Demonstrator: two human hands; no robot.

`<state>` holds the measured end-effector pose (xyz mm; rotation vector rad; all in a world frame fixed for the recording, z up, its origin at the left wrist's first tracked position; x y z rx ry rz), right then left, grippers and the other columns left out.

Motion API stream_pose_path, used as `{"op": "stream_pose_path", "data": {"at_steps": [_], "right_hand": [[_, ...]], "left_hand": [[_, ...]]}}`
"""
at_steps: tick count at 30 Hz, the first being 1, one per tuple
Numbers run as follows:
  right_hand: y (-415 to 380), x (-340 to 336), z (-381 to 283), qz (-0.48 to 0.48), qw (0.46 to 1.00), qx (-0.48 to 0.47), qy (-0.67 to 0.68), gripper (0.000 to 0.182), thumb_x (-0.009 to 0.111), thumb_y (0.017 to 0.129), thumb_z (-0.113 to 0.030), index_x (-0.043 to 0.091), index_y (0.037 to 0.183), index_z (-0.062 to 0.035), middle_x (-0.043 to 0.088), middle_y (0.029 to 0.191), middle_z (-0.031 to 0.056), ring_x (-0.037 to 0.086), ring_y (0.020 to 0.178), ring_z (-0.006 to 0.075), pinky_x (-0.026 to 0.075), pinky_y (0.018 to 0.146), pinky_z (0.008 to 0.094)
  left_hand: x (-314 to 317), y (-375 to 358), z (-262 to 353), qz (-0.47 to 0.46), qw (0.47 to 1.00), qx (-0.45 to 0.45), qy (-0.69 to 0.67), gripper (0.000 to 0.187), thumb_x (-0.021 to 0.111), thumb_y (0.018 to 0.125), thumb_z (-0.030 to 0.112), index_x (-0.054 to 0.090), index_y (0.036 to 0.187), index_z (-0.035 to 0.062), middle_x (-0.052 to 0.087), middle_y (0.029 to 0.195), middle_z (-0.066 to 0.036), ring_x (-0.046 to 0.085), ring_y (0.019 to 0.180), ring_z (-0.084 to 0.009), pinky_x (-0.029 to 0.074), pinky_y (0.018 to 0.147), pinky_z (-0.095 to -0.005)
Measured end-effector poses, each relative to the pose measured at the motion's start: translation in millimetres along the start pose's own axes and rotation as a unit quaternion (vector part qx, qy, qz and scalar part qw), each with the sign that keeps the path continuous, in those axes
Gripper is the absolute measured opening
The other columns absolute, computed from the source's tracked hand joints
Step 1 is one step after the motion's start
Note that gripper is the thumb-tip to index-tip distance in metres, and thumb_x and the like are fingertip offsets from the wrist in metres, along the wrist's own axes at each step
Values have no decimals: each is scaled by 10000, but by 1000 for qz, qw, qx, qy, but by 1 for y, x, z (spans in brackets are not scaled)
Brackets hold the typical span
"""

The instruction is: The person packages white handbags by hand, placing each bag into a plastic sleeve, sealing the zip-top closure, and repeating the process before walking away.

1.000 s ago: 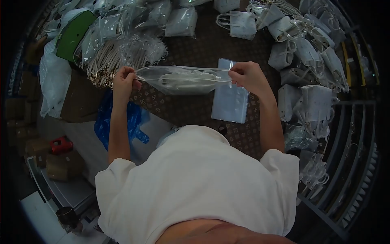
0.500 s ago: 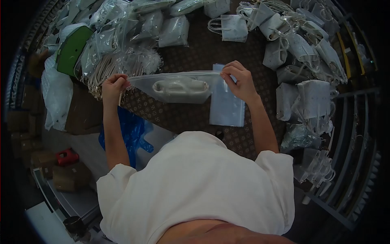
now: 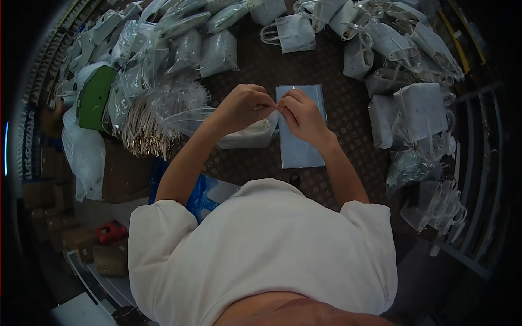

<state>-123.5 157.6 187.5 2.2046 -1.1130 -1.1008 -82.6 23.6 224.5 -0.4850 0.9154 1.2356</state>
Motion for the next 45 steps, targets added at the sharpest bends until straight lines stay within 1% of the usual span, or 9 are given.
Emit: {"op": "stream_pose_path", "data": {"at_steps": [8, 22, 30, 34, 37, 39, 41, 43, 45], "right_hand": [[-2, 3, 6, 72, 997, -36, -19, 112, 588, 650, 51, 527, 715, -18, 524, 740, 94, 510, 687, 249, 433, 583, 321], [0, -1, 23, 83, 996, 6, -43, 118, 583, 659, 69, 529, 727, -11, 528, 743, 89, 519, 698, 245, 436, 586, 314], [-2, -5, 20, 85, 993, 16, -77, 91, 591, 696, 47, 541, 748, -9, 530, 769, 91, 525, 701, 225, 438, 588, 298], [-4, -4, 23, 81, 993, 28, -76, 75, 592, 716, 36, 542, 751, -8, 529, 767, 92, 529, 699, 225, 440, 583, 289], [-8, -4, 29, 87, 992, 67, -55, 59, 582, 741, 31, 542, 756, -8, 536, 781, 91, 540, 716, 204, 445, 592, 274], [-13, -8, 35, 84, 989, 123, -25, 16, 563, 789, -13, 567, 802, -6, 547, 812, 87, 551, 744, 181, 450, 632, 251], [-18, -8, 40, 104, 985, 139, -7, 60, 547, 815, -47, 577, 849, -9, 553, 830, 80, 554, 749, 163, 449, 652, 241], [-25, -8, 46, 122, 981, 153, 10, 106, 532, 840, -81, 588, 896, -11, 560, 849, 72, 556, 754, 145, 448, 671, 231], [-40, -7, 61, 139, 954, 260, 54, 198, 513, 869, -141, 575, 1004, -10, 577, 877, 67, 561, 768, 127, 448, 704, 228]], "left_hand": [[-9, -10, -7, 43, 998, 47, 17, 112, 651, 647, 48, 659, 756, 25, 596, 692, -78, 571, 617, -201, 476, 549, -281], [-98, -183, -82, 163, 966, -150, 131, 94, 640, 682, -8, 613, 772, -5, 562, 734, -93, 554, 623, -211, 455, 540, -300], [-89, -179, -79, 138, 929, -5, 344, 89, 537, 779, -10, 545, 862, 21, 518, 757, -111, 496, 708, -296, 416, 602, -379], [-87, -182, -86, 155, 917, -29, 367, 90, 534, 788, 14, 547, 875, 37, 523, 811, -113, 497, 754, -304, 414, 657, -379], [-74, -206, -123, 214, 946, -178, 165, 198, 597, 788, 153, 555, 956, 56, 553, 918, -87, 522, 871, -257, 402, 789, -360], [-58, -221, -151, 325, 891, -228, -221, 493, 692, 707, 312, 535, 1100, 58, 536, 1094, -76, 492, 1024, -212, 359, 907, -330], [-16, -211, -165, 276, 890, -198, -303, 752, 755, 601, 406, 481, 1203, 49, 474, 1208, -76, 436, 1112, -192, 335, 951, -332], [21, -182, -153, 185, 912, -161, -329, 812, 790, 586, 332, 429, 1253, 42, 409, 1272, -92, 385, 1164, -211, 330, 958, -349], [45, -155, -139, 173, 920, -171, -307, 610, 779, 627, 228, 530, 1146, 25, 519, 1149, -88, 484, 1054, -172, 395, 891, -320]]}}
Point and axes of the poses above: each hand's wrist, its own y-axis towards the middle knuckle, its own x-axis out of the palm, z = x × y, the point moved 4 cm from there along y, towards the middle knuckle
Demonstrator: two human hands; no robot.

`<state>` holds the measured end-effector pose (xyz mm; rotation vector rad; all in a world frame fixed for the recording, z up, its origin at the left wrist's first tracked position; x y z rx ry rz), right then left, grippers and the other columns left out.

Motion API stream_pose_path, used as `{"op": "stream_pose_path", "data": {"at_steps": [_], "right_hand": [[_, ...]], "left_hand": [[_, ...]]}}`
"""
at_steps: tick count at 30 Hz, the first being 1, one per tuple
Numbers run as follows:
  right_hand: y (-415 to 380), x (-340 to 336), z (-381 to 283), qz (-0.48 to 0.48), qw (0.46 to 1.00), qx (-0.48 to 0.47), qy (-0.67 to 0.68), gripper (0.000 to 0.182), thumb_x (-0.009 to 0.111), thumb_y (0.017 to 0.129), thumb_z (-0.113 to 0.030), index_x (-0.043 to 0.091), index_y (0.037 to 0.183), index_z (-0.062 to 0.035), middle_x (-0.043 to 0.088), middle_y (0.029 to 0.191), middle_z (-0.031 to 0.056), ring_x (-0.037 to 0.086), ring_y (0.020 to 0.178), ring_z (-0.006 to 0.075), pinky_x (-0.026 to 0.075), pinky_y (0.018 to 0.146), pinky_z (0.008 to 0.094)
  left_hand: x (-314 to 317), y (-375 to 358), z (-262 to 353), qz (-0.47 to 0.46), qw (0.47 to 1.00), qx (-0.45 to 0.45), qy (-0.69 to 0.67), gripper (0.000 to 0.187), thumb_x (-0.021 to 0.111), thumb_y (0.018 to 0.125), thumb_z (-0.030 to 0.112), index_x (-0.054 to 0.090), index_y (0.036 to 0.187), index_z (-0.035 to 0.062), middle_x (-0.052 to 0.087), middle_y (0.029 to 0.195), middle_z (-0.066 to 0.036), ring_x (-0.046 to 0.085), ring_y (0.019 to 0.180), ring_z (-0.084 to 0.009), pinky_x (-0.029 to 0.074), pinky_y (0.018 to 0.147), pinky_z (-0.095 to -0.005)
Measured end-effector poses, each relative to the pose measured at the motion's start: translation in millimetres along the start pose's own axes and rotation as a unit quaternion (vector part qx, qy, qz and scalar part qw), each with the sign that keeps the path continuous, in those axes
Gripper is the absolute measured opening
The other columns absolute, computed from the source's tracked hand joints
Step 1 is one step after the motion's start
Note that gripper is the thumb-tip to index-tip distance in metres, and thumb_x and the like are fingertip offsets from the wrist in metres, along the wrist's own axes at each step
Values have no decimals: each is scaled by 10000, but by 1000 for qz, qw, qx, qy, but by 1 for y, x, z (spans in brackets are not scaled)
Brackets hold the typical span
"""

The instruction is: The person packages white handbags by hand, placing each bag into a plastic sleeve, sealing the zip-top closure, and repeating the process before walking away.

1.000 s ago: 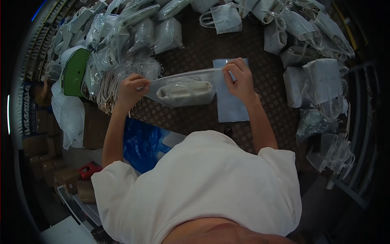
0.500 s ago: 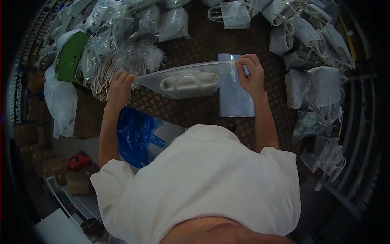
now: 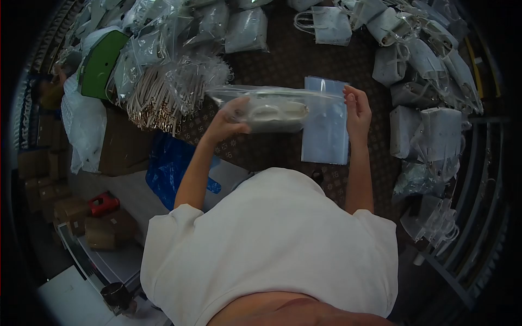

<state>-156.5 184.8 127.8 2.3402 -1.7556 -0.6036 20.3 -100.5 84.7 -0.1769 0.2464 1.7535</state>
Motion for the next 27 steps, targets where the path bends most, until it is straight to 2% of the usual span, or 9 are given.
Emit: {"op": "stream_pose_path", "data": {"at_steps": [6, 11, 14, 15, 17, 19, 23, 25, 27], "right_hand": [[-34, -22, 55, 11, 986, 168, 12, 242, 506, 874, -130, 542, 1065, 13, 600, 886, 68, 566, 804, 117, 448, 718, 222], [-70, -55, 90, 11, 969, 245, -25, 239, 528, 857, -131, 555, 1038, 23, 610, 899, 83, 572, 806, 125, 457, 714, 238], [-95, -70, 105, 32, 962, 225, -152, 236, 559, 829, -130, 564, 1001, 32, 599, 891, 106, 576, 773, 155, 462, 687, 264], [-102, -70, 104, 4, 952, 210, -221, 241, 578, 807, -128, 565, 985, 34, 587, 885, 119, 573, 772, 182, 461, 685, 283], [-114, -63, 103, -58, 926, 212, -308, 305, 643, 737, -148, 561, 972, 28, 547, 901, 153, 542, 839, 273, 440, 742, 331], [-127, -48, 105, -68, 921, 93, -372, 395, 675, 704, -195, 547, 1011, 18, 533, 969, 148, 505, 917, 303, 412, 797, 352], [-136, -10, 101, -44, 897, 44, -438, 406, 655, 717, -212, 543, 1046, -1, 508, 1074, 120, 479, 964, 306, 375, 838, 407], [-137, 0, 104, -22, 866, 31, -499, 385, 646, 722, -204, 553, 1041, -9, 503, 1097, 109, 478, 968, 298, 369, 842, 418], [-138, 10, 109, -39, 868, 17, -494, 279, 631, 712, -160, 602, 970, -59, 507, 1112, 105, 476, 994, 278, 358, 852, 413]], "left_hand": [[5, 46, -3, 173, 979, -40, -102, 87, 641, 716, 1, 649, 802, 4, 632, 776, -29, 588, 721, -101, 471, 666, -226], [-102, 83, 15, 323, 915, -99, -219, 113, 578, 764, 11, 626, 865, 28, 630, 807, -39, 594, 745, -119, 467, 635, -219], [-213, 97, 22, 354, 898, -115, -236, 140, 573, 842, 207, 580, 883, 73, 587, 804, -18, 401, 461, -61, 308, 379, -168], [-238, 92, 29, 440, 881, -134, -116, 169, 558, 853, 241, 564, 901, 79, 553, 769, 0, 361, 427, -59, 252, 330, -170], [-345, 108, -45, 393, 842, -37, -367, 220, 493, 885, 221, 542, 993, 36, 557, 897, -61, 506, 599, -130, 420, 445, -217], [-372, 145, -26, 520, 762, -18, -384, 261, 447, 893, 169, 503, 1106, 29, 524, 1140, -146, 512, 985, -325, 440, 819, -450], [-359, 190, -27, 505, 751, -24, -426, 298, 524, 849, 121, 477, 1126, 22, 473, 1196, -160, 469, 1061, -323, 394, 926, -442], [-277, 197, -15, 521, 774, -183, -309, 372, 495, 872, 128, 415, 1218, 20, 461, 1201, -173, 478, 1071, -306, 427, 868, -442], [-207, 205, -49, 353, 916, -88, -169, 341, 541, 851, 127, 478, 1172, 31, 569, 1053, -119, 569, 909, -216, 461, 775, -336]]}}
Point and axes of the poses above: each hand's wrist, its own y-axis towards the middle knuckle, its own x-axis out of the palm, z = x × y, the point moved 4 cm from there along y, towards the middle knuckle
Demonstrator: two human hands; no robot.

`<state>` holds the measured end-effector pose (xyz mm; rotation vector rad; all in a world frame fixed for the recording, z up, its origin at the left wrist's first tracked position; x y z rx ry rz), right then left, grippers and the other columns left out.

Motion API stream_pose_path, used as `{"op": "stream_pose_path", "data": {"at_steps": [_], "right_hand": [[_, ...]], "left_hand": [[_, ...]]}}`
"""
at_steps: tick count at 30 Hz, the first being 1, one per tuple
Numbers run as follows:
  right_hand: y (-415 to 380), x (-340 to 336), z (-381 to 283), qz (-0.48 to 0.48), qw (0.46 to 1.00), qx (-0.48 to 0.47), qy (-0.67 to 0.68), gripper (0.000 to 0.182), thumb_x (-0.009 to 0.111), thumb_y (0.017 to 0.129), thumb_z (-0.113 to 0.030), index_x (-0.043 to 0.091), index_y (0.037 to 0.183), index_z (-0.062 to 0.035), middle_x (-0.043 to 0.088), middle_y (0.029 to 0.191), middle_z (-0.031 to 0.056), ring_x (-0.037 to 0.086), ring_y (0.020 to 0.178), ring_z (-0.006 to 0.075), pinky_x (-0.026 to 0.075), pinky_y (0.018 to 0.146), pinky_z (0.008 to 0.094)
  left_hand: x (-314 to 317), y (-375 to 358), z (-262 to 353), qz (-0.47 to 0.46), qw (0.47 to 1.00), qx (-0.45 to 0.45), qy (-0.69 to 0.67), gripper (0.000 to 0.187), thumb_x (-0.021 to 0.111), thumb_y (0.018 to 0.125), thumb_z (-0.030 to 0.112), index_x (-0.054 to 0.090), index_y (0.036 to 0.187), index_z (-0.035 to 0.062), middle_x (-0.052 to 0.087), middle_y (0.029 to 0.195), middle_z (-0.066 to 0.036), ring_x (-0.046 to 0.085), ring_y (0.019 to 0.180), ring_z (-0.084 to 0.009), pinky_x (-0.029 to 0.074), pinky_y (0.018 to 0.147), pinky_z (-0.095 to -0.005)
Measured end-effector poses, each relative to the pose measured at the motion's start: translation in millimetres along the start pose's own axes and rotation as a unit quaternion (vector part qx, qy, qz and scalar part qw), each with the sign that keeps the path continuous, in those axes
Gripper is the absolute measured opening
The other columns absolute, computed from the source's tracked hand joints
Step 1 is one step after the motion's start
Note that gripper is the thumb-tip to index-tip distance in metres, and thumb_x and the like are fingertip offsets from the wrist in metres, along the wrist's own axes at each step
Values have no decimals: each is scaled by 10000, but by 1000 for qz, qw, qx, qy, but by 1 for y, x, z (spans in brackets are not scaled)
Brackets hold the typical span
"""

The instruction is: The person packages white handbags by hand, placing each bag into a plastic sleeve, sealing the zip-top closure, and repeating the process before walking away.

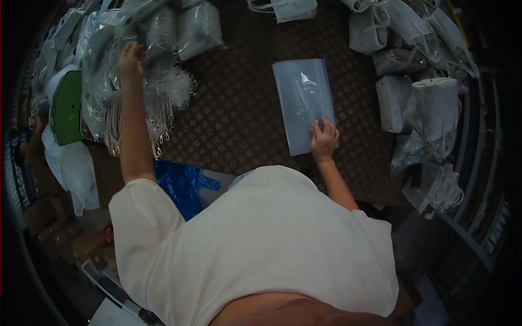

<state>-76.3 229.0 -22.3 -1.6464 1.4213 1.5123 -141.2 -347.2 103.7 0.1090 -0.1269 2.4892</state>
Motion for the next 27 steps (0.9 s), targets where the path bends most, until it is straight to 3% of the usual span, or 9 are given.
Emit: {"op": "stream_pose_path", "data": {"at_steps": [2, 6, 9, 13, 15, 17, 22, 23, 27], "right_hand": [[4, 0, -8, -4, 999, -14, 32, 235, 630, 699, -136, 618, 927, -80, 514, 1100, 106, 479, 1001, 269, 361, 848, 399], [31, -23, -47, 4, 982, -38, 187, 204, 628, 686, -68, 654, 884, -111, 545, 1051, 136, 509, 972, 285, 405, 815, 384], [41, -31, -82, -22, 946, -74, 314, 185, 626, 691, -47, 652, 865, -103, 549, 1031, 147, 534, 924, 310, 447, 776, 382], [39, -23, -98, -72, 906, -59, 412, 118, 614, 751, -78, 629, 867, -62, 556, 1020, 128, 560, 908, 265, 474, 748, 346], [43, 1, -87, -169, 765, 239, 573, 126, 599, 804, -127, 598, 872, -22, 564, 988, 94, 574, 848, 179, 475, 729, 284], [59, 0, -94, -134, 770, 221, 584, 153, 618, 792, -145, 590, 854, -8, 576, 920, 87, 568, 785, 156, 468, 685, 272], [99, -49, -121, -170, 771, 99, 605, 188, 640, 784, -165, 582, 830, 8, 572, 722, 37, 520, 658, 91, 433, 589, 235], [104, -56, -120, -159, 727, 120, 657, 182, 626, 797, -169, 585, 834, 4, 567, 704, 19, 509, 642, 77, 412, 566, 221], [113, -62, -82, -65, 675, 223, 701, 167, 578, 833, -166, 599, 829, 0, 528, 666, -19, 426, 577, 47, 342, 525, 189]], "left_hand": [[83, -112, -26, -208, 974, 66, 56, 190, 572, 838, 151, 614, 979, 32, 621, 886, -42, 572, 797, -101, 439, 698, -211], [144, -278, -126, -376, 895, -184, 151, 277, 543, 860, 251, 621, 942, -1, 627, 802, -49, 582, 663, -102, 458, 576, -216], [152, -330, -134, -344, 894, -241, 152, 243, 578, 837, 210, 624, 916, -14, 624, 771, -56, 583, 664, -103, 459, 582, -218], [130, -331, -139, -274, 939, -166, 126, 175, 609, 792, 112, 622, 899, -26, 615, 778, -64, 575, 660, -108, 459, 589, -226], [117, -324, -127, -259, 947, -129, 139, 156, 614, 774, 69, 621, 898, -24, 610, 775, -64, 572, 654, -113, 458, 588, -226], [111, -322, -97, -265, 933, 102, 219, 135, 610, 753, 18, 624, 884, -14, 587, 754, -74, 566, 634, -134, 456, 573, -228], [121, -335, -2, -261, 880, 235, 319, 117, 602, 742, -21, 631, 854, -6, 565, 740, -99, 570, 622, -182, 456, 548, -242], [123, -337, 14, -236, 878, 260, 326, 110, 603, 746, -17, 634, 851, -5, 563, 735, -100, 569, 609, -191, 454, 534, -245], [142, -345, 27, -313, 885, 165, 303, 175, 599, 780, 49, 621, 949, 9, 575, 860, -121, 574, 747, -234, 468, 647, -265]]}}
Point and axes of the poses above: each hand's wrist, its own y-axis towards the middle knuckle, its own x-axis out of the palm, z = x × y, the point moved 4 cm from there along y, towards the middle knuckle
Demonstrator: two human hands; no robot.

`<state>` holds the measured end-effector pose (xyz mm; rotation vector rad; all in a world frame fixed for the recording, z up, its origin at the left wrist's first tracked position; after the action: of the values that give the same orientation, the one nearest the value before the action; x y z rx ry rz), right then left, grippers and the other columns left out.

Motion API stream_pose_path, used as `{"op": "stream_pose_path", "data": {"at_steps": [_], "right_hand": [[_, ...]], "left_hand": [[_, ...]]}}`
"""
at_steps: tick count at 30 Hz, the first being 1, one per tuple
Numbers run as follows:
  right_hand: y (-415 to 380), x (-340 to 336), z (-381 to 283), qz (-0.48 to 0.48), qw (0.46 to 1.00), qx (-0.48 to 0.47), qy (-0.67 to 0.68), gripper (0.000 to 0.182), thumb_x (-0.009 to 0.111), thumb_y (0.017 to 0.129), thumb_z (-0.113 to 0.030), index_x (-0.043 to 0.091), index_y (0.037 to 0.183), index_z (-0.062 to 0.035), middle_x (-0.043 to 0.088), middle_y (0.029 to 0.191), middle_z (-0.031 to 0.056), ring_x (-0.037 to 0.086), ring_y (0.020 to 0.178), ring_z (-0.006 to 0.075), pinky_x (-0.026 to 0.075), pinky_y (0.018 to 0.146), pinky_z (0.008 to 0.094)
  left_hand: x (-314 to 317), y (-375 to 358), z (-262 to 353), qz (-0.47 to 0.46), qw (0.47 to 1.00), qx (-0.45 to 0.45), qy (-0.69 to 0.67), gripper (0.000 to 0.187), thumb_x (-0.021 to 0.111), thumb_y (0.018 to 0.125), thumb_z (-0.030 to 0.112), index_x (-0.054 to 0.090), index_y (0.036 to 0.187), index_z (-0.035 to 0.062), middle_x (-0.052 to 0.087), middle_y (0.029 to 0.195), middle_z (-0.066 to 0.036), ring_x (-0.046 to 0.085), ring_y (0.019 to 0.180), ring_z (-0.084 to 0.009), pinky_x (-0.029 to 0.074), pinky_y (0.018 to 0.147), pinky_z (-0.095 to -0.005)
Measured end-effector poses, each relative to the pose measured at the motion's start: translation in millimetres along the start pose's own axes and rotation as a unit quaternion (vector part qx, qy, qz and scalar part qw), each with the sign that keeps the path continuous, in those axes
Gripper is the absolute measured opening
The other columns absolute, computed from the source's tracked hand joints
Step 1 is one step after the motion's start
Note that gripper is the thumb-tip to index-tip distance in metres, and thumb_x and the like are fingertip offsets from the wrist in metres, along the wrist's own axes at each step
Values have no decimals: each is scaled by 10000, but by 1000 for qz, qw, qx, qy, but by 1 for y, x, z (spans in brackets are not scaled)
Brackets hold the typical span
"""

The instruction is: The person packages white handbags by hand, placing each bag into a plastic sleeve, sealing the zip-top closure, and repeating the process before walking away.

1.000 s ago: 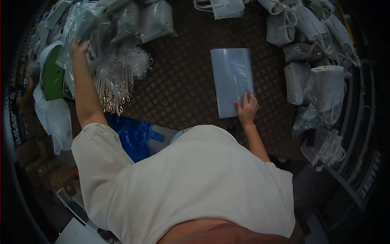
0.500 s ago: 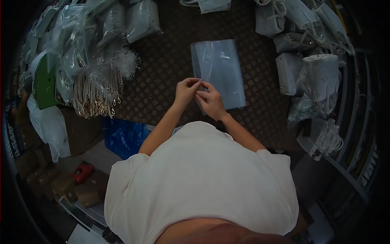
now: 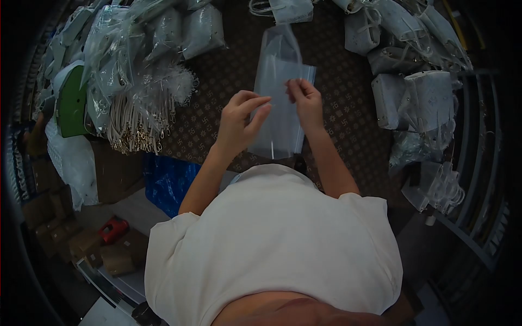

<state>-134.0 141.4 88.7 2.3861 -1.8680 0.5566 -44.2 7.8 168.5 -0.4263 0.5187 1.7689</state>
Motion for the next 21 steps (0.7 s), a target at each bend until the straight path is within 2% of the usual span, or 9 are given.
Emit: {"op": "stream_pose_path", "data": {"at_steps": [2, 3, 5, 7, 12, 15, 17, 18, 21], "right_hand": [[15, -48, 24, 52, 992, 28, -113, 182, 566, 838, -181, 617, 815, -7, 520, 632, -27, 426, 558, 50, 342, 509, 194], [19, -74, 41, 76, 980, 30, -184, 188, 569, 825, -175, 618, 788, 2, 549, 627, 3, 467, 557, 64, 363, 507, 204], [19, -118, 75, 104, 961, 29, -255, 195, 571, 811, -170, 618, 760, 12, 578, 621, 33, 508, 557, 79, 385, 504, 213], [13, -145, 101, 59, 917, 77, -387, 194, 584, 777, -161, 627, 753, 26, 600, 619, 65, 548, 544, 103, 417, 501, 218], [-10, -132, 102, -120, 908, 244, -318, 176, 584, 746, -136, 635, 740, 33, 613, 624, 70, 578, 524, 120, 460, 477, 238], [-5, -102, 106, -157, 902, 205, -346, 176, 626, 742, -158, 640, 756, 17, 615, 638, 58, 573, 538, 112, 449, 484, 225], [-8, -75, 111, -151, 963, 172, -141, 169, 658, 743, -173, 646, 753, -6, 615, 650, 44, 558, 549, 91, 436, 496, 206], [-10, -63, 113, -163, 961, 175, -137, 169, 658, 743, -173, 646, 753, -6, 615, 650, 44, 558, 549, 91, 436, 496, 206], [-9, -28, 102, -187, 969, 148, -60, 168, 669, 750, -183, 647, 734, -17, 610, 649, 37, 540, 558, 73, 422, 509, 191]], "left_hand": [[41, 3, -30, -54, 994, 85, 53, 354, 546, 846, 237, 522, 1160, 76, 473, 1169, -176, 472, 1068, -302, 410, 864, -386], [64, -3, -49, -54, 993, 88, 52, 354, 546, 846, 237, 522, 1160, 76, 473, 1169, -176, 472, 1068, -302, 410, 864, -386], [123, -20, -104, -213, 931, 2, 297, 505, 462, 861, 397, 371, 1300, 163, 210, 1390, -169, 204, 1278, -353, 212, 990, -546], [145, -34, -143, -215, 920, 54, 324, 538, 445, 852, 434, 331, 1320, 194, 154, 1409, -162, 159, 1292, -365, 173, 980, -586], [132, -23, -158, -237, 912, 149, 299, 548, 501, 810, 443, 374, 1293, 219, 156, 1416, -149, 124, 1301, -385, 92, 980, -626], [103, -1, -130, -203, 904, 96, 363, 476, 619, 750, 367, 523, 1159, 145, 325, 1343, -158, 283, 1253, -347, 240, 979, -540], [93, 2, -105, -231, 965, 66, 105, 364, 715, 677, 216, 611, 986, 54, 548, 1124, -148, 526, 1045, -287, 433, 846, -380], [93, -1, -99, -226, 966, 57, 111, 364, 715, 677, 216, 611, 986, 54, 548, 1124, -148, 526, 1045, -287, 433, 846, -380], [86, -10, -98, -127, 986, -22, -101, 209, 683, 705, 42, 624, 899, -6, 643, 786, -83, 612, 692, -150, 496, 637, -237]]}}
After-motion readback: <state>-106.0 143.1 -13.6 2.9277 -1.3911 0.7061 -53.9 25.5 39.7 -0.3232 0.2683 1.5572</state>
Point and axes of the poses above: each hand's wrist, its own y-axis towards the middle knuckle, its own x-axis out of the palm, z = x × y, the point moved 4 cm from there along y, towards the middle knuckle
